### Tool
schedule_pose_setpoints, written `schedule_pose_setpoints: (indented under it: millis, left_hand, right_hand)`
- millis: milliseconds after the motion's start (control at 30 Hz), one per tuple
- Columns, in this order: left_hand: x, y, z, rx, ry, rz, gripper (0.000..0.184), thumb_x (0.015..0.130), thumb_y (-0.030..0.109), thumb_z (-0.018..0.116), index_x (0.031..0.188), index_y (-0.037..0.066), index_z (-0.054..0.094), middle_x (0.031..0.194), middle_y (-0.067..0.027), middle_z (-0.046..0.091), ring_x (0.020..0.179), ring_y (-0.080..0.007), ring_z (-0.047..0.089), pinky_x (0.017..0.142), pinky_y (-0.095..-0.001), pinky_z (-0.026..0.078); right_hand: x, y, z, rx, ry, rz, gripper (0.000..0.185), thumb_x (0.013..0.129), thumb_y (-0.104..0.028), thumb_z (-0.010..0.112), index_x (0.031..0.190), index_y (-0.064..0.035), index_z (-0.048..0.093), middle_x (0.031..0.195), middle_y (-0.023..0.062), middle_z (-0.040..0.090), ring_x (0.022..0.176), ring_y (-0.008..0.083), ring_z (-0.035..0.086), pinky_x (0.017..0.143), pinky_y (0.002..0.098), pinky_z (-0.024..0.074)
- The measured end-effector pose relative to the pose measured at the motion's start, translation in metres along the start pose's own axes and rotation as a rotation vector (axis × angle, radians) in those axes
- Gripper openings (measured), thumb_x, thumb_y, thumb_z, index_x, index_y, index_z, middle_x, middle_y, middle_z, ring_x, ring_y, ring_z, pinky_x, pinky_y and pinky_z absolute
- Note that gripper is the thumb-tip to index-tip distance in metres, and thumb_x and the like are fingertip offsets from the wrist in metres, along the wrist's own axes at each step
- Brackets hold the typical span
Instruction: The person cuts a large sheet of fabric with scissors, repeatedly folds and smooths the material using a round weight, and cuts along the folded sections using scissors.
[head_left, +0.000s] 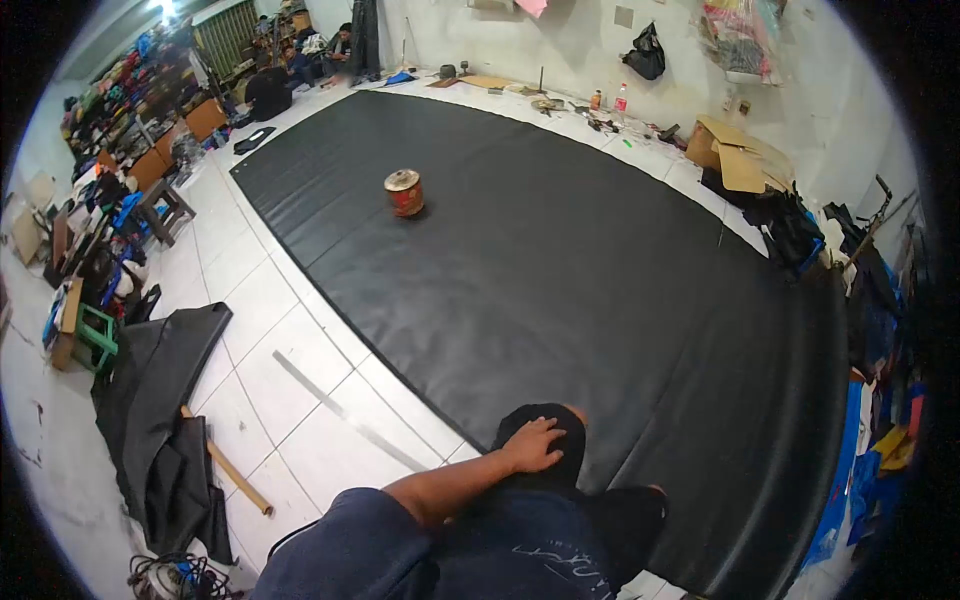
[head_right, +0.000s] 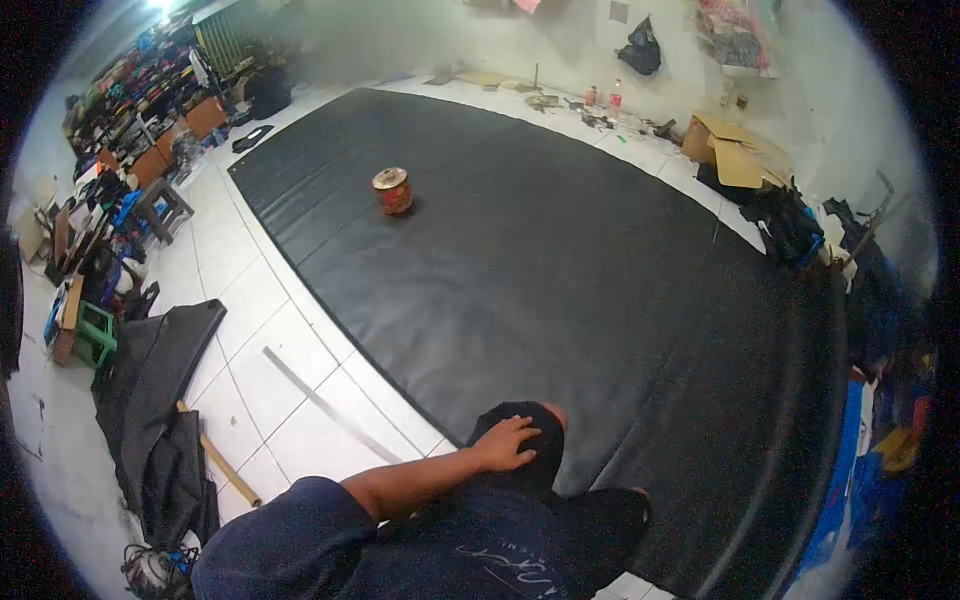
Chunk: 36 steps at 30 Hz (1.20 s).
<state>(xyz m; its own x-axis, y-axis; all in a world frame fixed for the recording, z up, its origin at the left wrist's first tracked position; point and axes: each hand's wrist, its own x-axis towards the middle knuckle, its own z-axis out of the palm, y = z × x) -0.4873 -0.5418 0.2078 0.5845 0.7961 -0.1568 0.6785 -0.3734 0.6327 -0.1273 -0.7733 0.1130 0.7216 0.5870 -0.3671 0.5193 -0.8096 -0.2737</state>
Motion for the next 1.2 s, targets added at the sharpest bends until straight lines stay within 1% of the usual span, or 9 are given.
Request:
schedule_pose_setpoints:
  millis: [167, 267, 367, 433, 667, 733, 833, 967, 1200]
  left_hand:
    - [-0.018, -0.008, 0.002, 0.034, 0.084, 0.080, 0.058, 0.088, 0.038, 0.060, 0.138, 0.010, 0.051, 0.151, -0.0219, 0.036, 0.140, -0.0419, 0.032, 0.115, -0.0509, 0.028]
    - [-0.019, -0.001, -0.008, 0.043, 0.138, 0.124, 0.058, 0.086, 0.041, 0.062, 0.134, 0.010, 0.054, 0.141, -0.0212, 0.045, 0.133, -0.0414, 0.040, 0.112, -0.0510, 0.032]
    - [-0.017, 0.023, -0.030, 0.053, 0.083, -0.043, 0.056, 0.084, 0.043, 0.064, 0.128, 0.009, 0.056, 0.127, -0.0195, 0.052, 0.123, -0.0390, 0.047, 0.105, -0.0515, 0.037]
    - [-0.012, 0.024, -0.027, 0.105, 0.185, -0.159, 0.056, 0.083, 0.043, 0.066, 0.126, 0.008, 0.056, 0.120, -0.0186, 0.052, 0.118, -0.0373, 0.049, 0.100, -0.0519, 0.039]
    - [-0.017, 0.010, -0.032, 0.107, 0.257, -0.180, 0.061, 0.083, 0.044, 0.062, 0.129, 0.006, 0.053, 0.125, -0.0233, 0.050, 0.120, -0.0397, 0.048, 0.102, -0.0514, 0.040]
    - [-0.018, 0.002, -0.034, 0.041, 0.279, -0.055, 0.063, 0.083, 0.043, 0.060, 0.132, 0.004, 0.051, 0.130, -0.0259, 0.049, 0.122, -0.0425, 0.048, 0.104, -0.0503, 0.040]
    - [-0.009, 0.003, -0.045, 0.030, 0.185, -0.180, 0.066, 0.082, 0.042, 0.061, 0.134, 0.004, 0.049, 0.135, -0.0268, 0.046, 0.124, -0.0446, 0.047, 0.106, -0.0498, 0.039]
    - [-0.009, 0.004, -0.051, 0.065, 0.181, -0.250, 0.066, 0.083, 0.044, 0.060, 0.134, 0.004, 0.049, 0.134, -0.0259, 0.047, 0.124, -0.0438, 0.047, 0.106, -0.0494, 0.038]
    - [-0.041, 0.037, -0.062, 0.126, 0.182, -0.091, 0.058, 0.084, 0.038, 0.061, 0.131, 0.004, 0.052, 0.131, -0.0209, 0.052, 0.122, -0.0386, 0.050, 0.104, -0.0482, 0.040]
  right_hand:
    - [-0.005, -0.022, 0.005, -0.061, -0.016, -0.036, 0.071, 0.083, -0.053, 0.070, 0.138, -0.0125, 0.047, 0.136, 0.0179, 0.049, 0.128, 0.0364, 0.045, 0.107, 0.0461, 0.0360]
    - [-0.005, -0.026, 0.010, -0.094, -0.035, -0.038, 0.074, 0.082, -0.054, 0.069, 0.139, -0.0136, 0.045, 0.138, 0.0173, 0.046, 0.130, 0.0358, 0.042, 0.108, 0.0463, 0.0344]
    - [-0.004, -0.027, 0.013, -0.124, -0.049, -0.042, 0.076, 0.082, -0.055, 0.069, 0.140, -0.0147, 0.043, 0.140, 0.0167, 0.044, 0.132, 0.0352, 0.039, 0.109, 0.0465, 0.0327]
    - [-0.002, -0.026, 0.015, -0.143, -0.060, -0.045, 0.077, 0.081, -0.056, 0.069, 0.141, -0.0154, 0.042, 0.142, 0.0163, 0.042, 0.133, 0.0348, 0.038, 0.110, 0.0467, 0.0317]
    - [0.003, -0.030, 0.021, -0.203, -0.099, -0.044, 0.082, 0.080, -0.059, 0.068, 0.145, -0.0179, 0.038, 0.147, 0.0149, 0.036, 0.138, 0.0333, 0.031, 0.112, 0.0472, 0.0278]
    - [0.005, -0.032, 0.025, -0.221, -0.109, -0.047, 0.084, 0.080, -0.060, 0.068, 0.146, -0.0187, 0.036, 0.149, 0.0145, 0.034, 0.139, 0.0329, 0.029, 0.113, 0.0473, 0.0268]
    - [0.007, -0.033, 0.032, -0.247, -0.118, -0.045, 0.086, 0.079, -0.061, 0.067, 0.147, -0.0197, 0.034, 0.151, 0.0139, 0.031, 0.141, 0.0323, 0.027, 0.114, 0.0475, 0.0251]
    - [0.010, -0.029, 0.043, -0.280, -0.134, -0.054, 0.089, 0.079, -0.063, 0.067, 0.149, -0.0212, 0.032, 0.154, 0.0131, 0.028, 0.143, 0.0314, 0.023, 0.115, 0.0478, 0.0229]
    - [0.016, -0.017, 0.070, -0.348, -0.154, -0.065, 0.095, 0.077, -0.066, 0.066, 0.153, -0.0237, 0.027, 0.159, 0.0117, 0.022, 0.148, 0.0300, 0.017, 0.118, 0.0483, 0.0191]
